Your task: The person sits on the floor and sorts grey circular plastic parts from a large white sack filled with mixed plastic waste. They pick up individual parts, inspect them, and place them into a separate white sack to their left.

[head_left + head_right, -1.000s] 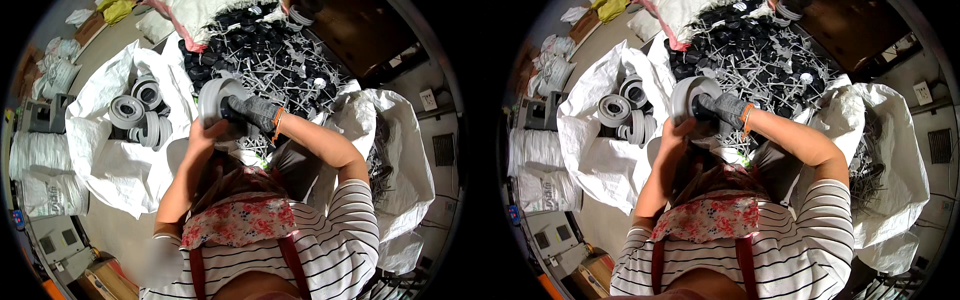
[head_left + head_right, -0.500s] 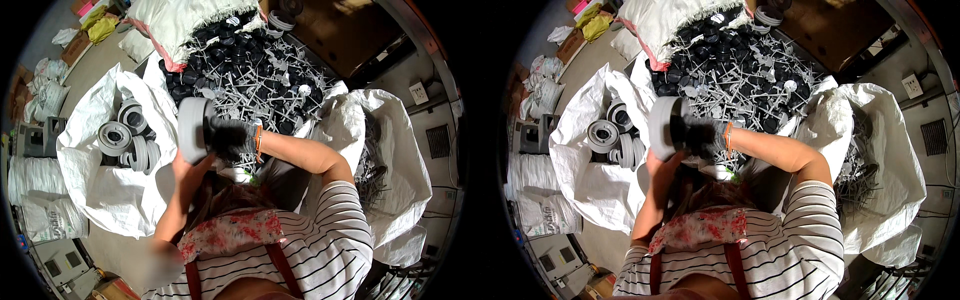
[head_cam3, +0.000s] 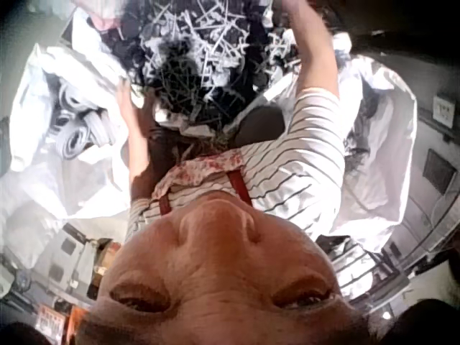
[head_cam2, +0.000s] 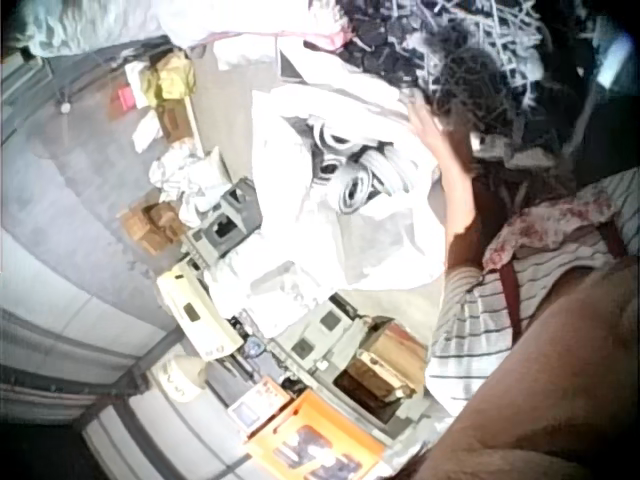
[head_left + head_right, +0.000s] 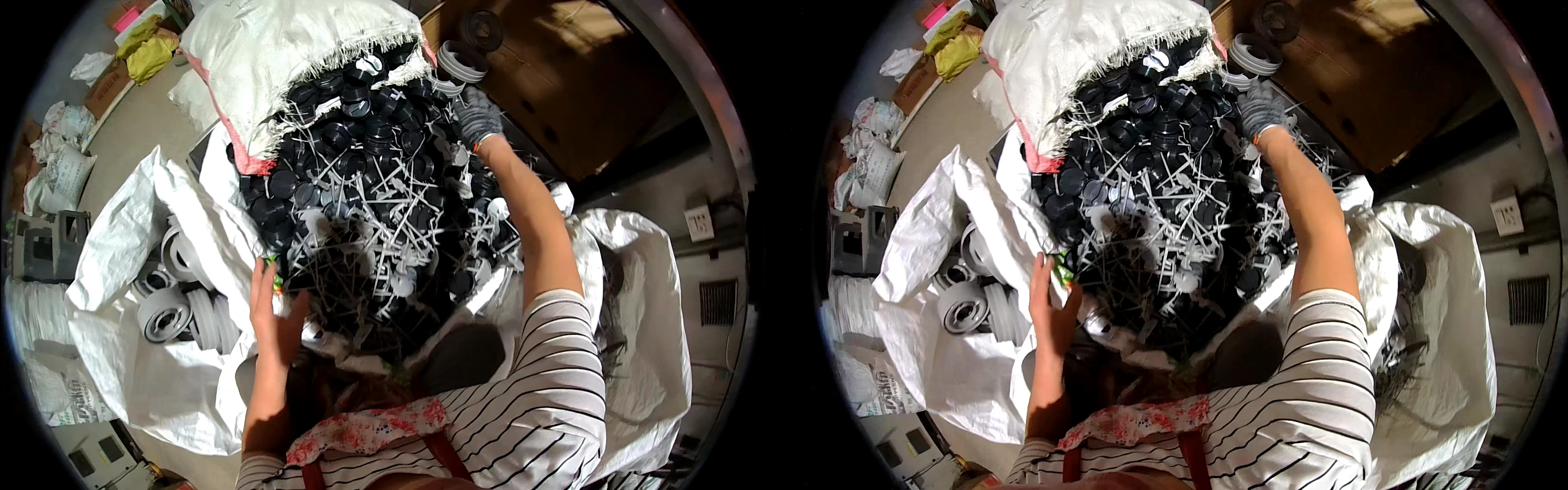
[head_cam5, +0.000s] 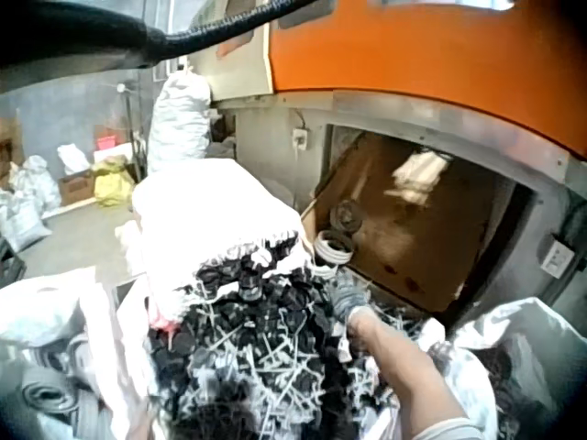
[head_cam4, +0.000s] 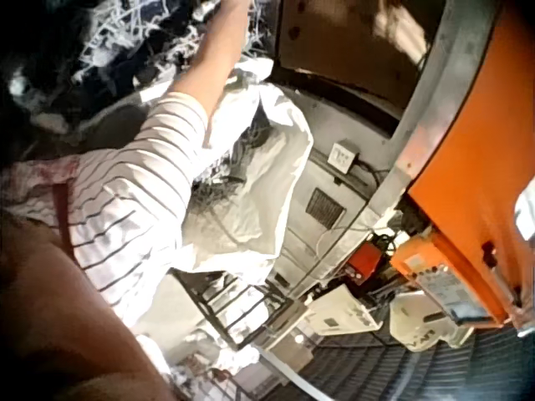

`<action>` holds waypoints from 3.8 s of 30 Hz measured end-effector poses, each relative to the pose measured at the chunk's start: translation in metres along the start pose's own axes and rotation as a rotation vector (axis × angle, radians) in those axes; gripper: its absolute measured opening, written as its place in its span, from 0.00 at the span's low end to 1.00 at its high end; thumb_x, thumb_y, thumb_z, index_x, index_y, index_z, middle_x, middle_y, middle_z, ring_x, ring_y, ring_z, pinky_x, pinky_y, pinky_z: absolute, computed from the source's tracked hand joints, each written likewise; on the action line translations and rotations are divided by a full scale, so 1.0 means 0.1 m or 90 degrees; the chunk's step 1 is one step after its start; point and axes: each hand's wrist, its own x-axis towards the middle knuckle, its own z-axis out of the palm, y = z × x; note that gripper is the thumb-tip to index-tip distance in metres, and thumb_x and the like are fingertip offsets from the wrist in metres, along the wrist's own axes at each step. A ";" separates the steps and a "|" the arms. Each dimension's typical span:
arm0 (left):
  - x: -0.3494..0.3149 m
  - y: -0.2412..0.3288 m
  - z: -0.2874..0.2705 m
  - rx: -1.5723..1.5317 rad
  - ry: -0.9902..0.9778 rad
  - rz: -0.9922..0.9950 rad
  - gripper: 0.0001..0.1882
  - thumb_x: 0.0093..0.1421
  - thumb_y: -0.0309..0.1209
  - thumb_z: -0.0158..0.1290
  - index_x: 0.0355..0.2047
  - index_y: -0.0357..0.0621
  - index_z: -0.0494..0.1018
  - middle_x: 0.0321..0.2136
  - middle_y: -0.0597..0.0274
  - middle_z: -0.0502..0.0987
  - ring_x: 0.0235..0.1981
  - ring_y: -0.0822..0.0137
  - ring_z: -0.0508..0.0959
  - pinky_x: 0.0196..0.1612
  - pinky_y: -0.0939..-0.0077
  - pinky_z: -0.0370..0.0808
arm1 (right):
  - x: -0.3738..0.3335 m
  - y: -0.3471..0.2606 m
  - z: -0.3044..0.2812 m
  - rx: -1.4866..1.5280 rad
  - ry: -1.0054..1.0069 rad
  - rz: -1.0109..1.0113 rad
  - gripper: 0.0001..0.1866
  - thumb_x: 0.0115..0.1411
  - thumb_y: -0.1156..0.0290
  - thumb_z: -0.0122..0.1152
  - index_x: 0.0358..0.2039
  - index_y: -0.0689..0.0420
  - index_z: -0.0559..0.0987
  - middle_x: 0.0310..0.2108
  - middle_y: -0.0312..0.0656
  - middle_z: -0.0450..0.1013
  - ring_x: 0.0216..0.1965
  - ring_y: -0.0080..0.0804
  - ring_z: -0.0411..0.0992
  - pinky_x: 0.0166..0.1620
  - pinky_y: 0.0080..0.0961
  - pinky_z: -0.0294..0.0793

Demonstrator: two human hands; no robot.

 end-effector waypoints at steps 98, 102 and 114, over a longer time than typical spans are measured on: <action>-0.61 -0.08 -0.76 -0.802 -0.310 -0.327 0.11 0.56 0.31 0.53 0.28 0.32 0.75 0.21 0.57 0.77 0.20 0.68 0.76 0.23 0.77 0.72 | -2.45 -2.78 -2.49 0.494 0.028 -0.481 0.32 0.43 0.62 0.64 0.48 0.63 0.68 0.49 0.54 0.65 0.52 0.46 0.63 0.52 0.40 0.64; -0.73 0.25 -0.66 -0.789 -0.126 -0.328 0.09 0.54 0.28 0.56 0.27 0.33 0.76 0.21 0.58 0.77 0.19 0.70 0.75 0.23 0.78 0.72 | -2.30 -2.76 -2.39 0.916 -0.718 0.046 0.31 0.50 0.43 0.61 0.39 0.61 0.72 0.30 0.46 0.72 0.24 0.30 0.73 0.24 0.26 0.73; -0.54 -0.08 -1.06 -0.031 0.142 0.038 0.46 0.47 0.30 0.63 0.61 0.32 0.50 0.56 0.42 0.62 0.55 0.58 0.66 0.58 0.70 0.63 | -2.37 -2.70 -1.84 0.551 -0.135 -0.196 0.39 0.52 0.39 0.53 0.44 0.68 0.71 0.42 0.55 0.73 0.45 0.45 0.72 0.50 0.31 0.70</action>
